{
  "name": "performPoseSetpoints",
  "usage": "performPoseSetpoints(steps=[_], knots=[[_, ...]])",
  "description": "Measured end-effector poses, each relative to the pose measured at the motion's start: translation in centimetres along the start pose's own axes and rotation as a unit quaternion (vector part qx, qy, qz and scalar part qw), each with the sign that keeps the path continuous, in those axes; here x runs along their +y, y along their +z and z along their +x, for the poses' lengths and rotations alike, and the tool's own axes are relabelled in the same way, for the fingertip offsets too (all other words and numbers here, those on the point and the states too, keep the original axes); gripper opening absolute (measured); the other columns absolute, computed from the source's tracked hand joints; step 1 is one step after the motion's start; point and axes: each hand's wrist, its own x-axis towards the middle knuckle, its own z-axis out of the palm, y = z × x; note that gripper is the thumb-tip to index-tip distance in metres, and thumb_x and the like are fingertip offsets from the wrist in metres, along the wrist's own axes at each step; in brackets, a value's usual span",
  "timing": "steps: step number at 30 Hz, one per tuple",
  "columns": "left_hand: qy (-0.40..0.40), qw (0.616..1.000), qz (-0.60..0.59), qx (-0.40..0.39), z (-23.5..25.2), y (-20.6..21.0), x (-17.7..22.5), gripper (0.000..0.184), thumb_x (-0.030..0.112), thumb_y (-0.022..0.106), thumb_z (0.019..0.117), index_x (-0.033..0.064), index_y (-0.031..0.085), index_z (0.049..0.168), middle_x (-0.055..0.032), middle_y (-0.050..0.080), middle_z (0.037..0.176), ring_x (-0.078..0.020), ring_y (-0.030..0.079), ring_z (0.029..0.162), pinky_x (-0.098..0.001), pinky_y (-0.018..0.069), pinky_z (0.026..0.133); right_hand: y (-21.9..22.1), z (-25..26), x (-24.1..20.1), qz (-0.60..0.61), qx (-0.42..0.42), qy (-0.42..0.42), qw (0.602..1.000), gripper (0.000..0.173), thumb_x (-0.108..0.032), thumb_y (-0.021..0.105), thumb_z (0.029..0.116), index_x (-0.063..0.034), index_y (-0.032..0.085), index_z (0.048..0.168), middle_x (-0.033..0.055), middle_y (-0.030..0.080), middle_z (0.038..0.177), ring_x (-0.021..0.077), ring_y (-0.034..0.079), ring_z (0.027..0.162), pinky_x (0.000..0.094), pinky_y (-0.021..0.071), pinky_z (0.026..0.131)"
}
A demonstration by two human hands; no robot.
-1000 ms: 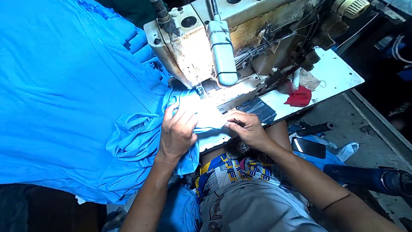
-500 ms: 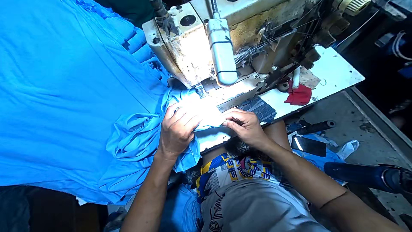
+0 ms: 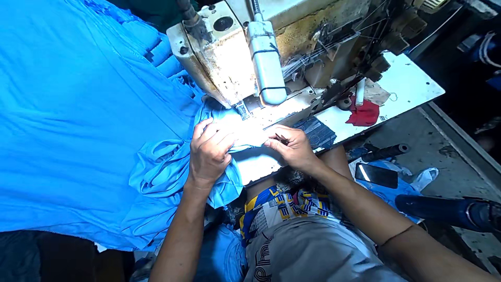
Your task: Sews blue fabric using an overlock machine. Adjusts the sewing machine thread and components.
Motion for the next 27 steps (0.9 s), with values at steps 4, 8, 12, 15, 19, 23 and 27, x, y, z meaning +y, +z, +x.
performPoseSetpoints(steps=[4, 8, 12, 15, 19, 23, 27], knots=[[0.003, 1.0, -0.028, 0.013, 0.1, 0.2, -0.7, 0.019, 0.004, 0.059, 0.0939, 0.0056, 0.078, 0.1, -0.0087, 0.075, 0.11, -0.0294, 0.066, 0.117, -0.0528, 0.0389, 0.115, 0.3, 0.3, 0.0, -0.008, 0.001, -0.007, 1.0, 0.005, -0.001, 0.07, 0.0937, 0.0014, 0.073, 0.097, 0.0078, 0.07, 0.096, 0.0112, 0.067, 0.083, 0.0268, 0.0598, 0.074], [0.015, 0.997, -0.068, 0.027, 0.1, 0.5, -1.2, 0.017, 0.004, 0.061, 0.093, 0.0044, 0.078, 0.094, -0.0093, 0.075, 0.098, -0.0281, 0.069, 0.108, -0.0549, 0.0386, 0.116, 0.4, 0.2, 0.0, -0.018, -0.001, -0.02, 1.0, 0.003, -0.001, 0.071, 0.0929, 0.0013, 0.073, 0.093, 0.0077, 0.071, 0.096, 0.0106, 0.067, 0.082, 0.0262, 0.0593, 0.073], [0.014, 0.998, -0.062, 0.022, 0.5, 0.4, -1.0, 0.015, 0.003, 0.061, 0.0914, 0.0031, 0.076, 0.09, -0.0097, 0.074, 0.093, -0.0284, 0.069, 0.101, -0.0558, 0.0393, 0.114, 0.3, 0.2, 0.0, -0.019, -0.005, -0.024, 1.0, 0.003, 0.0, 0.071, 0.0926, 0.0015, 0.073, 0.094, 0.0076, 0.071, 0.095, 0.0104, 0.067, 0.082, 0.0259, 0.0593, 0.073], [0.009, 0.998, -0.057, 0.013, 0.6, 0.3, -1.0, 0.015, 0.004, 0.06, 0.0923, 0.0029, 0.075, 0.09, -0.0101, 0.073, 0.093, -0.0286, 0.069, 0.101, -0.0558, 0.0391, 0.114, 0.3, 0.1, 0.1, -0.019, -0.005, -0.02, 1.0, 0.003, 0.0, 0.072, 0.0924, 0.0014, 0.073, 0.094, 0.0075, 0.07, 0.095, 0.0102, 0.066, 0.08, 0.0252, 0.0584, 0.071], [0.012, 0.998, -0.059, 0.009, 0.6, 0.3, -1.1, 0.015, 0.002, 0.06, 0.0911, 0.0026, 0.076, 0.091, -0.0102, 0.074, 0.094, -0.0286, 0.069, 0.102, -0.0554, 0.0389, 0.114, 0.3, 0.1, 0.1, -0.026, -0.007, -0.024, 0.999, 0.003, -0.001, 0.072, 0.0922, 0.0011, 0.074, 0.095, 0.0074, 0.071, 0.096, 0.0101, 0.067, 0.082, 0.0254, 0.0589, 0.074], [0.013, 0.998, -0.057, 0.011, 0.7, 0.3, -1.2, 0.016, 0.0, 0.06, 0.0902, 0.0029, 0.076, 0.091, -0.01, 0.074, 0.096, -0.0288, 0.069, 0.104, -0.0553, 0.0394, 0.114, 0.4, 0.3, 0.2, -0.017, -0.007, -0.028, 0.999, 0.002, 0.0, 0.071, 0.0931, 0.0013, 0.073, 0.094, 0.0078, 0.07, 0.096, 0.0108, 0.067, 0.083, 0.0257, 0.059, 0.073], [0.012, 0.998, -0.053, 0.006, 0.8, 0.3, -1.3, 0.018, 0.001, 0.058, 0.0912, 0.0034, 0.076, 0.093, -0.0093, 0.075, 0.1, -0.0284, 0.068, 0.108, -0.0558, 0.0387, 0.115, 0.5, 0.5, 0.2, -0.018, -0.001, -0.027, 0.999, 0.004, -0.001, 0.07, 0.0937, 0.0009, 0.073, 0.094, 0.0076, 0.071, 0.096, 0.0104, 0.067, 0.082, 0.026, 0.0591, 0.073]])
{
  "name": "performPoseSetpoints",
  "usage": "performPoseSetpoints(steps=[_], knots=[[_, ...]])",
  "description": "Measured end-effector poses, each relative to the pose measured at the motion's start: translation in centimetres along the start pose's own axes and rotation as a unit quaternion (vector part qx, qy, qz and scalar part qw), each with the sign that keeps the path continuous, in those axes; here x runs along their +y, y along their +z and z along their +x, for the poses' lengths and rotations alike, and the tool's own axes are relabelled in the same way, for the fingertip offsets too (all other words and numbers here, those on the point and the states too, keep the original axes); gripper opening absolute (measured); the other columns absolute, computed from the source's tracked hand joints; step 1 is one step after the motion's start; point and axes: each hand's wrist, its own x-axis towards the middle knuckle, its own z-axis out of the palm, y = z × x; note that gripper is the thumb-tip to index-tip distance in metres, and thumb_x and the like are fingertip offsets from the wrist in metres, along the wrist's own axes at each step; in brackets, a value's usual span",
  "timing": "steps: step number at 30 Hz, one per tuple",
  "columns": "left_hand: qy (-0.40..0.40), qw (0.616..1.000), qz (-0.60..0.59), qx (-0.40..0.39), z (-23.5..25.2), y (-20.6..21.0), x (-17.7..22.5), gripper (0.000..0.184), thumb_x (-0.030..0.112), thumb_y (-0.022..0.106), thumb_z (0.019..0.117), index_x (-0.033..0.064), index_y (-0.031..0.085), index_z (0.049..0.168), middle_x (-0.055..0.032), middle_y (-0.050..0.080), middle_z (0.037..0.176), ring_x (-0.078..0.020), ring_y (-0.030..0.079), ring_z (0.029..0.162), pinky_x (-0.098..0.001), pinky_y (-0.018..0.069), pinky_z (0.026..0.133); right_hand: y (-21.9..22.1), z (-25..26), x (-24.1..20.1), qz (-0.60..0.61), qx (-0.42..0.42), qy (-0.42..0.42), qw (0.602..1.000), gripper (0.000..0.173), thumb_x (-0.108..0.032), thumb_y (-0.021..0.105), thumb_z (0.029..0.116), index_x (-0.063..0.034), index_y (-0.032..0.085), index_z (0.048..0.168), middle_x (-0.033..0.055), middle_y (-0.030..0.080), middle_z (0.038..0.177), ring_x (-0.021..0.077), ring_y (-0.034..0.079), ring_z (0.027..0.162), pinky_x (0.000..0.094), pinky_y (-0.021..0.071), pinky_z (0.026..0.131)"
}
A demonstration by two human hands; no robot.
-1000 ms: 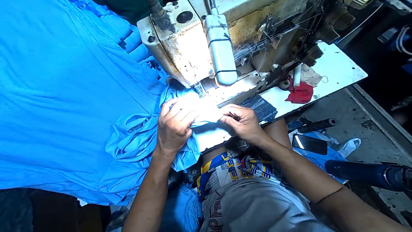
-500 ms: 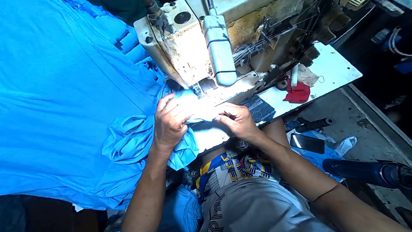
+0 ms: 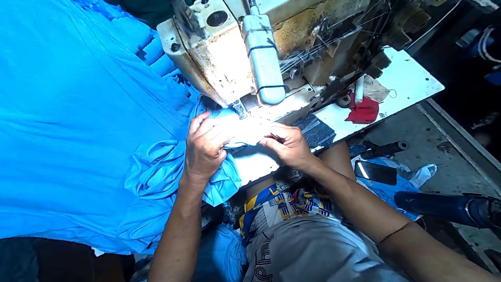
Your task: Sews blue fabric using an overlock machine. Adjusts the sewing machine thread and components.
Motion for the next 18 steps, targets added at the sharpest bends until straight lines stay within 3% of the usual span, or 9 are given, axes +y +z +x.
performPoseSetpoints(steps=[5, 8, 13, 16, 18], knots=[[0.002, 1.0, 0.01, -0.004, 0.3, -0.1, -0.4, 0.021, -0.001, 0.057, 0.0908, 0.0041, 0.077, 0.096, -0.0089, 0.075, 0.102, -0.0285, 0.068, 0.11, -0.0563, 0.0379, 0.115, 0.2, 0.4, -0.2, -0.002, 0.005, 0.001, 1.0, 0.006, -0.002, 0.07, 0.0937, 0.0022, 0.074, 0.097, 0.0098, 0.072, 0.1, 0.0113, 0.068, 0.086, 0.0269, 0.0597, 0.077], [0.008, 1.0, 0.016, -0.003, 0.5, 0.0, -0.9, 0.021, -0.002, 0.057, 0.091, 0.0038, 0.076, 0.095, -0.0088, 0.075, 0.103, -0.0286, 0.068, 0.11, -0.0559, 0.0383, 0.114, 0.5, 0.8, -0.4, -0.004, 0.012, 0.014, 1.0, 0.004, -0.002, 0.07, 0.0945, 0.0011, 0.072, 0.093, 0.0073, 0.068, 0.09, 0.01, 0.063, 0.075, 0.025, 0.0559, 0.067], [0.009, 1.0, 0.027, -0.006, 0.7, 0.0, -1.7, 0.026, -0.004, 0.055, 0.0921, 0.0061, 0.078, 0.098, -0.0073, 0.076, 0.106, -0.0271, 0.068, 0.112, -0.0539, 0.0379, 0.115, 0.9, 1.3, 0.0, -0.005, 0.015, 0.019, 1.0, 0.006, -0.004, 0.069, 0.0961, 0.0003, 0.073, 0.099, 0.007, 0.069, 0.091, 0.0105, 0.065, 0.075, 0.0258, 0.0577, 0.067], [0.012, 0.997, 0.032, -0.062, 0.6, -1.1, -2.0, 0.024, -0.002, 0.056, 0.0916, 0.0054, 0.077, 0.102, -0.008, 0.074, 0.114, -0.0281, 0.065, 0.119, -0.0538, 0.0372, 0.116, 1.0, 1.5, 0.2, -0.018, 0.014, 0.009, 1.0, 0.006, -0.004, 0.069, 0.096, -0.0001, 0.073, 0.099, 0.0067, 0.068, 0.09, 0.0104, 0.064, 0.075, 0.0258, 0.057, 0.066], [-0.01, 0.99, 0.023, -0.14, 0.8, -3.2, -1.6, 0.022, 0.014, 0.064, 0.0872, 0.0067, 0.075, 0.104, -0.0079, 0.068, 0.127, -0.0285, 0.059, 0.128, -0.054, 0.0376, 0.115, 0.9, 1.6, 0.3, -0.023, 0.012, 0.002, 1.0, 0.006, -0.003, 0.069, 0.0958, 0.0001, 0.073, 0.099, 0.0069, 0.069, 0.092, 0.0102, 0.065, 0.078, 0.0261, 0.0578, 0.07]])
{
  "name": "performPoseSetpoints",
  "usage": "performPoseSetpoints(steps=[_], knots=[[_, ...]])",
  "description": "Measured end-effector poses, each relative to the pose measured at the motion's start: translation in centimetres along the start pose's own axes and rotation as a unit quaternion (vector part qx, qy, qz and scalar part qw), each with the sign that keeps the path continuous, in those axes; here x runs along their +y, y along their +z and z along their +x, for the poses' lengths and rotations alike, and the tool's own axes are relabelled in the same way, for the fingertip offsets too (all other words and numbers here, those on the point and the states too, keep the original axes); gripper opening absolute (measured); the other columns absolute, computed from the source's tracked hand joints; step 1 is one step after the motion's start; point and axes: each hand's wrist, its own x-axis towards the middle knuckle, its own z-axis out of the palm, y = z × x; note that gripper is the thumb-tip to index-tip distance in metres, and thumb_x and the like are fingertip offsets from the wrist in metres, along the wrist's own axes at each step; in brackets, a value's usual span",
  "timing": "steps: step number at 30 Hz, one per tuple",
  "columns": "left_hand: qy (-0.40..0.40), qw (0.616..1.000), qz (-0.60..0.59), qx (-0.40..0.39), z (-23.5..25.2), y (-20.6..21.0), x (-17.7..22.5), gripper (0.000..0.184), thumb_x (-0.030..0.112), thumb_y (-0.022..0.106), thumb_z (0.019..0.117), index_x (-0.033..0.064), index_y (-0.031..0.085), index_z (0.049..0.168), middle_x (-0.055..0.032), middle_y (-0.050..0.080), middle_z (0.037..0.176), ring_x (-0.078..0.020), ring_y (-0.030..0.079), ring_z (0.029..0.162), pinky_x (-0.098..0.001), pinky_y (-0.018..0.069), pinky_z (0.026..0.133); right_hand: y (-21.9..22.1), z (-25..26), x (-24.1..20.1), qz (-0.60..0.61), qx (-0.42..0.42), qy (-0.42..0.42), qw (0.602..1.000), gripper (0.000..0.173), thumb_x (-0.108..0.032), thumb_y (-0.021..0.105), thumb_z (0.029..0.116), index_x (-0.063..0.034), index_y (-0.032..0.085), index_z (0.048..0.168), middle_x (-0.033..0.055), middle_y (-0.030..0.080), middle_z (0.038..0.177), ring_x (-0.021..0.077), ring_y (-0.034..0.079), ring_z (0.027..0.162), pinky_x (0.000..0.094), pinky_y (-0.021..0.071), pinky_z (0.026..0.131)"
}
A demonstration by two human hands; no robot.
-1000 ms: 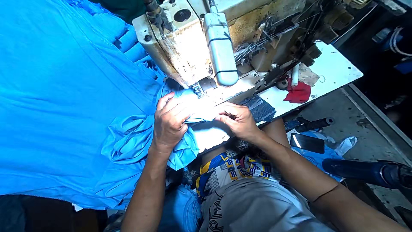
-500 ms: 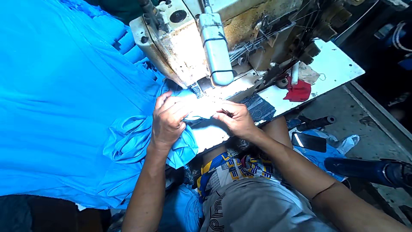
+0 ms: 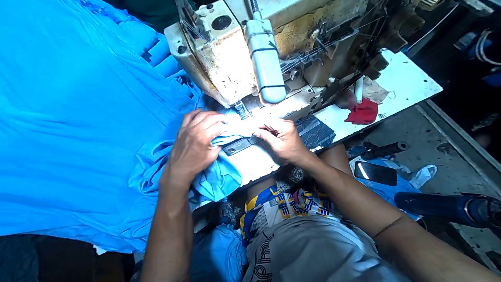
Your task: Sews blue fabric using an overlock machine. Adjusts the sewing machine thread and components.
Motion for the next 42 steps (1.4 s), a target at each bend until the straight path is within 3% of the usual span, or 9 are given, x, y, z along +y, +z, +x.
performPoseSetpoints(steps=[3, 6, 10, 14, 16, 21, 27, 33, 42], knots=[[-0.064, 0.996, 0.0, -0.067, -1.0, -3.2, 1.8, 0.042, 0.053, 0.071, 0.087, 0.0115, 0.072, 0.093, -0.0053, 0.063, 0.131, -0.0255, 0.057, 0.127, -0.0532, 0.0406, 0.111, -0.5, 0.1, -0.1, -0.024, -0.024, -0.01, 0.999, 0.008, -0.003, 0.068, 0.0964, -0.0006, 0.074, 0.102, 0.0065, 0.07, 0.097, 0.01, 0.067, 0.084, 0.0265, 0.059, 0.076], [-0.064, 0.997, -0.036, -0.024, -1.5, -4.7, 4.5, 0.031, 0.037, 0.074, 0.087, 0.0081, 0.064, 0.08, -0.0096, 0.067, 0.125, -0.0263, 0.061, 0.124, -0.0493, 0.0466, 0.11, -1.4, 0.7, -0.8, -0.085, -0.077, -0.027, 0.993, 0.012, -0.006, 0.066, 0.0978, -0.0033, 0.076, 0.104, 0.0052, 0.073, 0.099, 0.0095, 0.068, 0.09, 0.0281, 0.0581, 0.083], [-0.054, 0.987, -0.15, 0.028, -2.1, -4.0, 7.3, 0.014, 0.009, 0.066, 0.0874, 0.0069, 0.07, 0.101, -0.0036, 0.07, 0.113, -0.0129, 0.067, 0.106, -0.0324, 0.0594, 0.09, -2.5, 0.8, -1.6, -0.098, -0.175, -0.092, 0.975, 0.015, -0.007, 0.067, 0.0968, -0.0063, 0.079, 0.106, 0.0039, 0.076, 0.1, 0.01, 0.07, 0.095, 0.0313, 0.0578, 0.089], [-0.078, 0.973, -0.208, 0.064, -2.3, -1.4, 8.2, 0.018, 0.007, 0.055, 0.0969, 0.0094, 0.068, 0.109, 0.0011, 0.068, 0.103, -0.0056, 0.066, 0.098, -0.0264, 0.0585, 0.084, -2.4, 0.3, -2.5, -0.074, -0.201, -0.147, 0.966, 0.017, -0.001, 0.066, 0.0954, -0.0063, 0.077, 0.108, 0.0057, 0.073, 0.109, 0.0126, 0.069, 0.104, 0.0315, 0.0588, 0.092], [-0.11, 0.97, -0.191, 0.102, -2.2, 0.7, 8.4, 0.019, 0.013, 0.058, 0.0932, 0.0086, 0.065, 0.11, -0.0006, 0.067, 0.101, -0.0064, 0.065, 0.094, -0.0266, 0.0574, 0.081, -2.2, -0.2, -2.8, -0.064, -0.171, -0.156, 0.971, 0.018, 0.001, 0.066, 0.0946, -0.0042, 0.077, 0.108, 0.008, 0.073, 0.11, 0.014, 0.069, 0.104, 0.0316, 0.0594, 0.09], [-0.135, 0.966, 0.02, 0.219, -0.7, 6.6, 8.3, 0.053, 0.042, 0.079, 0.0827, 0.0012, 0.068, 0.114, -0.0176, 0.068, 0.106, -0.03, 0.067, 0.096, -0.0453, 0.056, 0.083, -2.1, -1.3, -3.0, -0.02, -0.104, -0.141, 0.984, 0.016, 0.005, 0.067, 0.0922, 0.0005, 0.076, 0.105, 0.0104, 0.074, 0.106, 0.0143, 0.071, 0.1, 0.0325, 0.0613, 0.089], [-0.108, 0.954, 0.083, 0.265, 0.0, 6.9, 6.6, 0.015, 0.02, 0.069, 0.0917, 0.0089, 0.077, 0.098, -0.0143, 0.069, 0.12, -0.0314, 0.061, 0.106, -0.0474, 0.0452, 0.093, -2.4, -2.8, -2.4, 0.039, -0.037, -0.096, 0.994, 0.011, 0.006, 0.072, 0.0891, 0.0059, 0.074, 0.1, 0.0139, 0.074, 0.106, 0.0166, 0.072, 0.099, 0.0342, 0.062, 0.09], [-0.04, 0.982, 0.075, 0.17, -0.9, 5.9, 5.7, 0.024, 0.012, 0.062, 0.094, 0.0114, 0.079, 0.111, -0.0074, 0.072, 0.125, -0.0296, 0.063, 0.116, -0.0494, 0.0431, 0.101, -1.9, -5.2, 0.5, 0.094, -0.011, -0.006, 0.995, 0.008, 0.007, 0.071, 0.0899, 0.0047, 0.075, 0.097, 0.0128, 0.075, 0.105, 0.0198, 0.073, 0.101, 0.0364, 0.0623, 0.09], [-0.024, 0.983, 0.068, 0.168, -2.5, 5.1, 5.3, 0.02, 0.012, 0.064, 0.0924, 0.0085, 0.079, 0.106, -0.0078, 0.076, 0.11, -0.0274, 0.069, 0.107, -0.0511, 0.0421, 0.109, -1.8, -5.3, 0.0, 0.1, -0.007, 0.019, 0.995, 0.008, 0.005, 0.071, 0.0907, 0.0035, 0.075, 0.097, 0.0116, 0.075, 0.104, 0.0184, 0.073, 0.097, 0.0345, 0.0627, 0.085]])
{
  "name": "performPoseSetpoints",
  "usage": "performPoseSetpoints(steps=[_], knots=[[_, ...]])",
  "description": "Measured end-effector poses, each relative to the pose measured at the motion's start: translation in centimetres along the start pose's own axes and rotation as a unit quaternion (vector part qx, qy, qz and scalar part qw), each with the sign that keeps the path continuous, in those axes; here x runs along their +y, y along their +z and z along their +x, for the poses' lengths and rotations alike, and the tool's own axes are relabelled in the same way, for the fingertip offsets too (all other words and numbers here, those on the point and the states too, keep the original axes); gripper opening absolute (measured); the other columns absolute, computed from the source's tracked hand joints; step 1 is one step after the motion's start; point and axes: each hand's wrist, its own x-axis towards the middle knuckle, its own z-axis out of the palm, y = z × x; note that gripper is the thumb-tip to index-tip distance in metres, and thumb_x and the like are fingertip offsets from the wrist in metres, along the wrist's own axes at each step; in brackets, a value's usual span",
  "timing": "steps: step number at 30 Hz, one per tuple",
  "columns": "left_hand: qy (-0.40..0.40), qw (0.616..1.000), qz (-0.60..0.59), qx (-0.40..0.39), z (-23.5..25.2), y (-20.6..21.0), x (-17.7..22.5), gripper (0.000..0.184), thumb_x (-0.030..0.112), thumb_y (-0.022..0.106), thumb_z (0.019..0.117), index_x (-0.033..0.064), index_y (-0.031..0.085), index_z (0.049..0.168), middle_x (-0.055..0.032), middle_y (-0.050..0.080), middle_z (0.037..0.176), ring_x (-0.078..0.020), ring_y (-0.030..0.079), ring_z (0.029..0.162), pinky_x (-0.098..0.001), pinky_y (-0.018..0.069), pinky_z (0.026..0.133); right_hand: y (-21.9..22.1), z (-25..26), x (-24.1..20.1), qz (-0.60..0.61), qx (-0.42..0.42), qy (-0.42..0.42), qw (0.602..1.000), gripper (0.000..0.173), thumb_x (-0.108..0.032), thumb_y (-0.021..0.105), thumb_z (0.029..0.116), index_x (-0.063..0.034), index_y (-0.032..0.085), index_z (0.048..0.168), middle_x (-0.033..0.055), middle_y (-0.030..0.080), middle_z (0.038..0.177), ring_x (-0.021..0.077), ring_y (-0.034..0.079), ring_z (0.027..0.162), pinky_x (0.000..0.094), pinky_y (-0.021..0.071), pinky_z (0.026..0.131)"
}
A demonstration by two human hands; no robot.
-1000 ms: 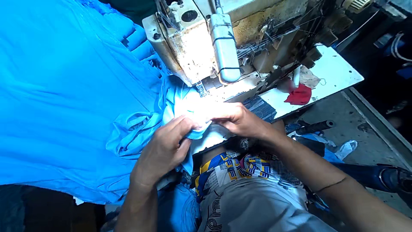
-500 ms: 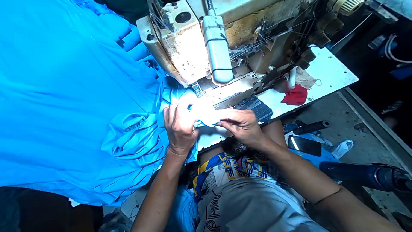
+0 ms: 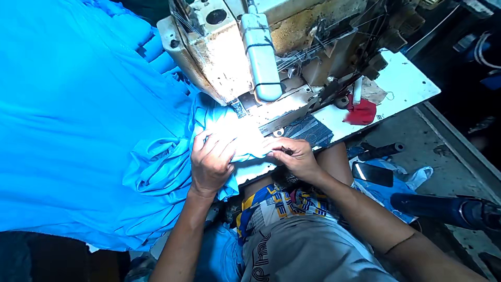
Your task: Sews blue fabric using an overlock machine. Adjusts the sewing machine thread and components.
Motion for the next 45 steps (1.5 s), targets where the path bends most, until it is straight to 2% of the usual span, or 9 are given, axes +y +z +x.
performPoseSetpoints(steps=[10, 15, 20, 26, 29, 33, 35, 38, 45], knots=[[0.004, 0.999, -0.005, -0.049, 2.1, -0.5, -2.7, 0.019, 0.008, 0.06, 0.0929, 0.0046, 0.077, 0.101, -0.0092, 0.075, 0.116, -0.0275, 0.068, 0.114, -0.0542, 0.0403, 0.113, 0.9, 2.7, 0.1, -0.033, 0.018, 0.006, 0.999, 0.01, 0.001, 0.071, 0.0926, 0.0023, 0.072, 0.102, 0.0075, 0.072, 0.089, 0.0099, 0.065, 0.07, 0.0265, 0.0571, 0.063], [-0.019, 0.996, -0.043, -0.081, 2.5, -1.1, -3.8, 0.024, 0.015, 0.063, 0.0954, 0.0066, 0.076, 0.114, -0.0068, 0.07, 0.13, -0.0253, 0.064, 0.123, -0.0491, 0.0429, 0.111, 1.5, 4.0, 0.5, -0.055, 0.026, 0.0, 0.998, 0.011, 0.0, 0.071, 0.0929, 0.0019, 0.073, 0.104, 0.0077, 0.072, 0.089, 0.0104, 0.066, 0.072, 0.0266, 0.058, 0.065], [-0.043, 0.985, -0.035, -0.165, 2.7, -6.1, -3.7, 0.052, 0.057, 0.065, 0.0928, 0.0058, 0.072, 0.094, -0.0096, 0.071, 0.092, -0.0271, 0.068, 0.095, -0.0521, 0.0471, 0.098, 1.5, 4.5, 0.9, -0.074, 0.024, 0.001, 0.997, 0.008, -0.001, 0.071, 0.0941, 0.0001, 0.072, 0.102, 0.0066, 0.07, 0.086, 0.0099, 0.063, 0.069, 0.0253, 0.0557, 0.062], [-0.013, 0.98, -0.143, -0.137, 3.4, -9.8, -0.5, 0.024, 0.033, 0.071, 0.0936, 0.0098, 0.075, 0.094, -0.0021, 0.072, 0.093, -0.0193, 0.068, 0.101, -0.0501, 0.047, 0.107, 0.1, 5.3, -0.7, -0.181, -0.111, -0.055, 0.976, 0.014, -0.006, 0.067, 0.0976, -0.0038, 0.076, 0.108, 0.0056, 0.073, 0.101, 0.01, 0.068, 0.09, 0.0291, 0.058, 0.085], [0.017, 0.964, -0.233, -0.13, 2.6, -7.8, 2.0, 0.017, 0.028, 0.071, 0.0935, 0.0113, 0.077, 0.093, 0.0009, 0.071, 0.087, -0.0147, 0.065, 0.092, -0.0422, 0.0489, 0.093, -0.6, 4.4, -1.1, -0.18, -0.173, -0.1, 0.963, 0.017, -0.005, 0.065, 0.098, -0.0054, 0.075, 0.112, 0.0058, 0.072, 0.109, 0.0117, 0.068, 0.102, 0.0312, 0.0584, 0.092], [-0.035, 0.983, -0.179, -0.021, 0.3, -2.6, 4.0, 0.038, 0.047, 0.083, 0.0831, 0.0119, 0.068, 0.08, -0.0011, 0.062, 0.075, -0.0165, 0.059, 0.078, -0.0407, 0.0463, 0.082, -1.2, 2.5, -1.1, -0.131, -0.157, -0.102, 0.974, 0.015, 0.002, 0.066, 0.0953, -0.0019, 0.075, 0.105, 0.0072, 0.073, 0.109, 0.0138, 0.07, 0.104, 0.033, 0.0601, 0.093], [-0.036, 0.998, -0.058, 0.008, -1.2, 0.2, 4.1, 0.05, 0.057, 0.08, 0.0819, 0.0149, 0.071, 0.107, -0.0085, 0.063, 0.105, -0.0265, 0.057, 0.103, -0.0487, 0.0402, 0.099, -1.4, 1.7, -0.6, -0.122, -0.145, -0.093, 0.977, 0.016, 0.005, 0.065, 0.0944, -0.0008, 0.075, 0.106, 0.0084, 0.073, 0.112, 0.0152, 0.07, 0.106, 0.034, 0.0607, 0.094], [-0.029, 0.998, 0.048, -0.011, -2.8, 2.5, 2.4, 0.049, 0.02, 0.067, 0.0913, 0.0235, 0.061, 0.14, -0.0137, 0.052, 0.147, -0.0388, 0.044, 0.139, -0.0639, 0.0233, 0.118, -1.5, 1.0, -0.3, -0.104, -0.119, -0.083, 0.984, 0.016, 0.006, 0.065, 0.0941, 0.0006, 0.075, 0.106, 0.0094, 0.073, 0.113, 0.0171, 0.07, 0.109, 0.0361, 0.0604, 0.096], [0.018, 0.998, 0.049, -0.034, -1.6, -0.6, 0.5, 0.013, 0.01, 0.06, 0.0908, 0.0064, 0.073, 0.091, -0.0099, 0.072, 0.123, -0.0343, 0.06, 0.127, -0.0634, 0.0285, 0.119, -1.2, 0.1, 0.4, -0.045, -0.086, -0.056, 0.994, 0.011, 0.006, 0.066, 0.0938, 0.0025, 0.074, 0.101, 0.0108, 0.073, 0.111, 0.0199, 0.071, 0.108, 0.0376, 0.0613, 0.094]])
